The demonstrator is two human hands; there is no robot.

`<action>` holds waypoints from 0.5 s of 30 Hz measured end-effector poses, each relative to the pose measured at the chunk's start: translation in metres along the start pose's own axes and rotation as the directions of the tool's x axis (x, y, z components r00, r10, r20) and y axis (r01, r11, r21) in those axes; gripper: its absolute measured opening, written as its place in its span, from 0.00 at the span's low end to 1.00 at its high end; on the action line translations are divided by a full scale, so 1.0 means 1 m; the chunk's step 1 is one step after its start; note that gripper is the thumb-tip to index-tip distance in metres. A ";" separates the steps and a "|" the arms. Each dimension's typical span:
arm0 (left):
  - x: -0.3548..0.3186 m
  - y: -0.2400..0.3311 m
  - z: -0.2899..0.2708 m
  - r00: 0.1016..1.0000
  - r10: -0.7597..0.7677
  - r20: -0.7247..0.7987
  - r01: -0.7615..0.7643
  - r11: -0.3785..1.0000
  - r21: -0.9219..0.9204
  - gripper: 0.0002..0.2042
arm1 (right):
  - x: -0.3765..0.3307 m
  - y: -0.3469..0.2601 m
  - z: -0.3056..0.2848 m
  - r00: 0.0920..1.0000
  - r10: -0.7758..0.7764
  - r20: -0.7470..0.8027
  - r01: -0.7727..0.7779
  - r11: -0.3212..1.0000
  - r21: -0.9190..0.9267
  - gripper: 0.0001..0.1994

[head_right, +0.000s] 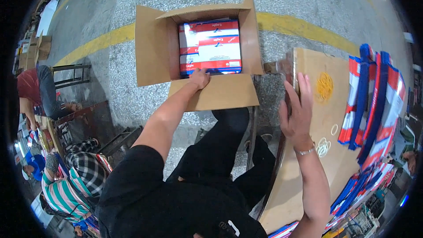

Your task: Packing flat boxes into a larger carton and organizing stacks of products.

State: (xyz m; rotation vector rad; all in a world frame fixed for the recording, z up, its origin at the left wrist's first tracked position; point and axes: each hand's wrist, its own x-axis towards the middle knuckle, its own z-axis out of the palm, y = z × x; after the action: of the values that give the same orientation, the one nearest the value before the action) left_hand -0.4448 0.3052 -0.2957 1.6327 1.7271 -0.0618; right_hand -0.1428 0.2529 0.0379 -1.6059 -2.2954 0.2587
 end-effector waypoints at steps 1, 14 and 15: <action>0.015 0.000 0.007 0.997 -0.071 0.017 0.071 0.997 -0.039 0.25 | -0.002 0.004 0.001 1.000 0.015 0.017 -0.015 1.000 0.005 0.23; 0.115 -0.085 0.004 0.954 -0.287 0.087 0.235 0.896 0.376 0.47 | -0.003 0.012 0.003 0.974 0.122 0.193 -0.112 0.992 -0.062 0.20; 0.122 -0.093 0.001 0.960 -0.266 0.081 0.222 0.908 0.357 0.48 | -0.005 0.014 0.004 0.970 0.130 0.207 -0.123 0.991 -0.047 0.20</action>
State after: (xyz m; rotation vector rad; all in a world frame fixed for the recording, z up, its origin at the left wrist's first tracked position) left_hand -0.5145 0.3897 -0.4027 1.5995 1.8885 -0.6096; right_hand -0.1303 0.2528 0.0292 -1.8244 -2.3629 0.4418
